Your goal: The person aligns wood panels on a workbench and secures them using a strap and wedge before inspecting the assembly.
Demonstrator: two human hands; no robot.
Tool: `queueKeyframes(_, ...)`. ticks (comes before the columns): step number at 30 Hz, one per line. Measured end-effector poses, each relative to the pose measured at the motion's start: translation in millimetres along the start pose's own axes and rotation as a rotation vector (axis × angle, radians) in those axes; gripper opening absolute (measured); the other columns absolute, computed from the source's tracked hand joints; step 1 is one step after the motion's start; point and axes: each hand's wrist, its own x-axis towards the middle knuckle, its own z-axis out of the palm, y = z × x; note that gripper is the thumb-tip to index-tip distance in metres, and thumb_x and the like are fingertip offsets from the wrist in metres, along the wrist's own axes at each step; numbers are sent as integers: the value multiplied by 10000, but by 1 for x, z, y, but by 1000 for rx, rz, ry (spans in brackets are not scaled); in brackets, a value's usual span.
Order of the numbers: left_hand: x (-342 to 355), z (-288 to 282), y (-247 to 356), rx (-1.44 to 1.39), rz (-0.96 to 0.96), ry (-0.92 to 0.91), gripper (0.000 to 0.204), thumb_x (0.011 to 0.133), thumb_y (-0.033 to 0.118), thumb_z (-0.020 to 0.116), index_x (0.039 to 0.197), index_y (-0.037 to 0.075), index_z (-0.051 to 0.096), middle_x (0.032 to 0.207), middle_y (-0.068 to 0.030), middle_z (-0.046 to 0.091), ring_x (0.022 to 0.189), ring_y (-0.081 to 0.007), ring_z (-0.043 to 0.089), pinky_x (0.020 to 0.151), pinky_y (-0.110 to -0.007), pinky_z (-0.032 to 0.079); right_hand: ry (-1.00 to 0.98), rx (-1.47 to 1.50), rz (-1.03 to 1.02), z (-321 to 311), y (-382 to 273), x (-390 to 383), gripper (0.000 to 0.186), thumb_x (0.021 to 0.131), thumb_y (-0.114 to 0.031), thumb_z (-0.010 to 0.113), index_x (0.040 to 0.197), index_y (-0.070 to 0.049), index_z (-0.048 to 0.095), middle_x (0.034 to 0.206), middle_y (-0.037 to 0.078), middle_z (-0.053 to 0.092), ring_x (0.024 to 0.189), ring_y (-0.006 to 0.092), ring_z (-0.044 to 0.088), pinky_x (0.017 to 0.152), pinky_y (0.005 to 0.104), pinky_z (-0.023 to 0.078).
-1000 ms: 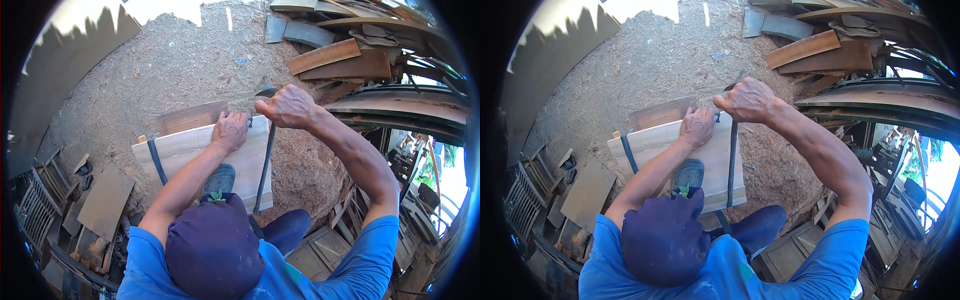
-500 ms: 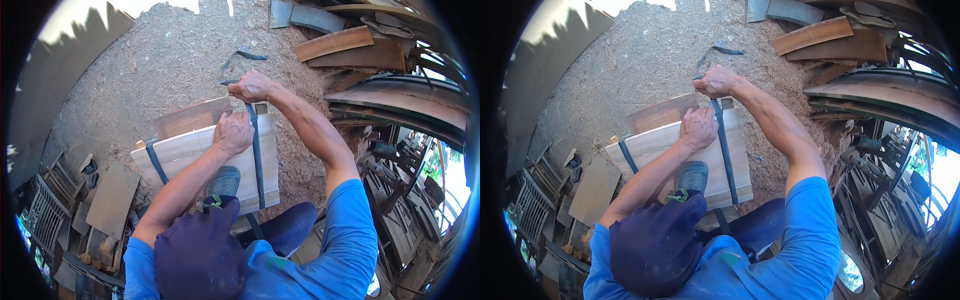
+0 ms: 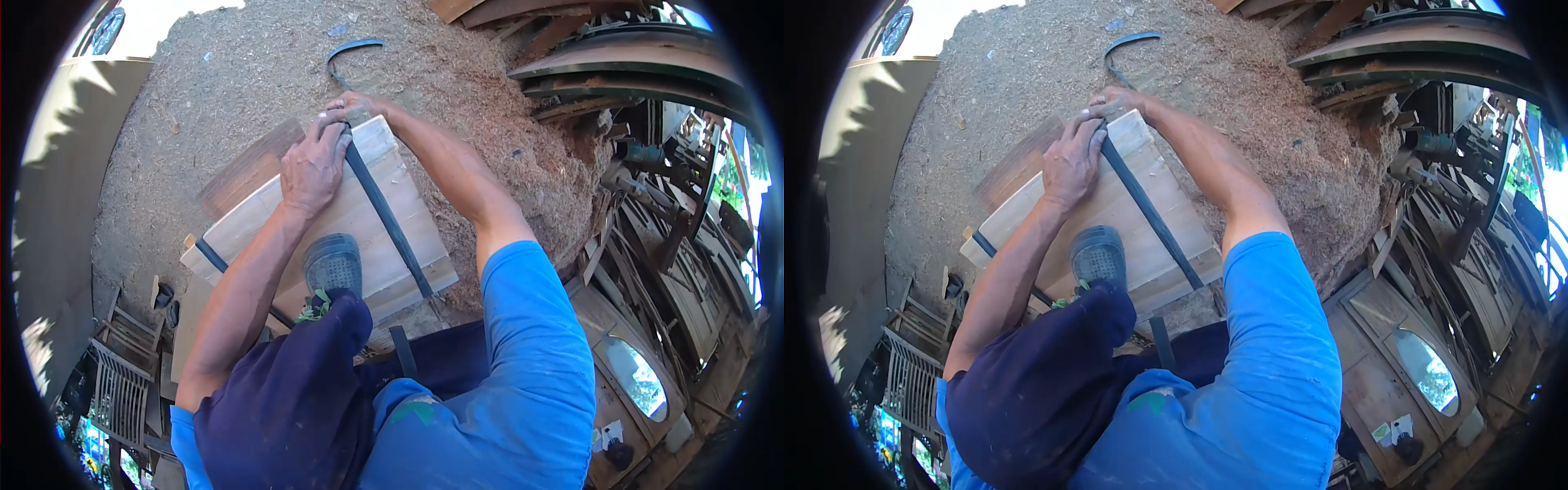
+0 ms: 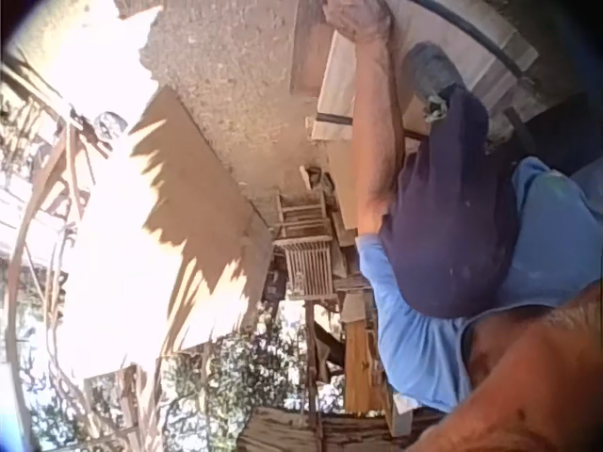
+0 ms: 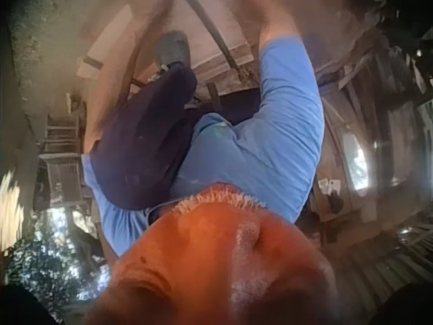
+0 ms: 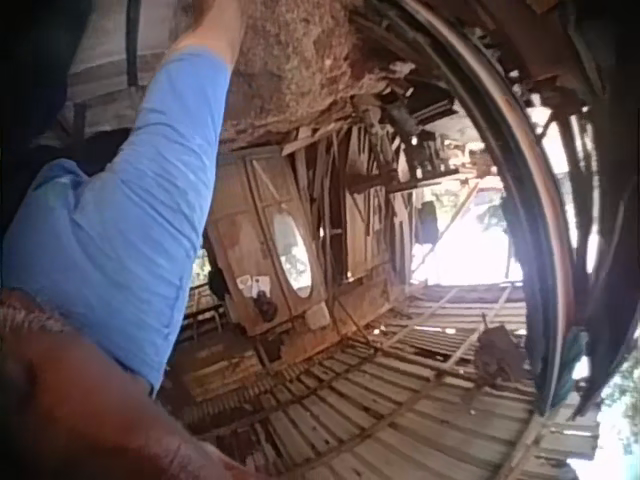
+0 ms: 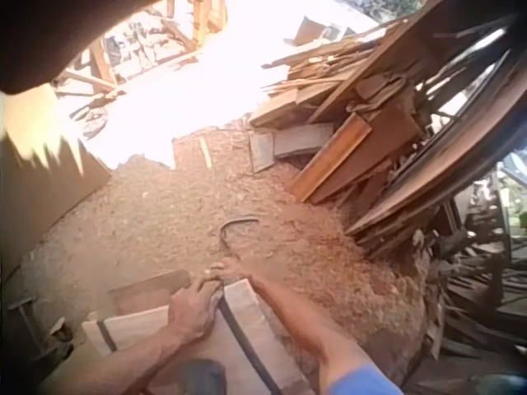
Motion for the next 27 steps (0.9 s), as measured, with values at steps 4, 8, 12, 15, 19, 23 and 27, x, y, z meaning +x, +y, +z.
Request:
queueKeyframes(4,-3,8,-3,-18,19,-18,247,998,308,510,1088,118,639,970,-96,706,867,-338,677,744,-454,523,271,557,182,21,47,-46,217,948,-238,587,996,-73,720,871,-7,654,764,71,588,690,256,501)
queueKeyframes(8,-12,0,-26,168,-67,-116,316,1020,382,446,1081,146,646,943,-123,707,857,-347,678,744,-479,499,545,348,352,72,44,-127,376,1004,-384,534,874,-60,675,614,-9,524,487,94,439,442,277,337)
queueKeyframes(12,-3,2,-7,211,-126,-173,370,1029,419,406,1123,155,647,974,-149,707,885,-370,671,774,-480,503,619,795,385,113,97,-254,451,995,-459,545,789,-74,659,608,-26,525,504,81,432,461,264,319)
queueKeyframes(15,-6,5,-11,195,-215,-197,444,1038,465,367,1212,163,642,1020,-182,694,1007,-409,639,860,-477,487,844,396,444,158,108,-293,457,982,-473,566,765,-81,654,618,-38,529,542,67,440,496,254,344)
queueKeyframes(19,5,18,-13,192,-159,-209,482,1038,486,328,1184,132,620,1050,-225,668,1042,-431,608,889,-506,461,914,457,442,202,163,-345,413,991,-452,558,830,-87,666,674,-33,567,584,67,473,528,261,386)
queueKeyframes(23,-7,-16,-57,288,-160,-193,502,1042,478,333,1216,101,616,1062,-254,661,1062,-431,602,911,-491,451,872,529,417,277,170,-312,352,975,-386,584,990,-55,701,830,16,671,735,116,594,668,291,487)
queueKeyframes(27,42,72,10,-50,6,-244,527,1043,464,355,1207,41,624,1116,-257,652,1078,-424,603,932,-466,444,1224,181,314,347,328,-417,295,927,-306,618,1039,-44,694,831,76,668,771,184,615,716,312,494)
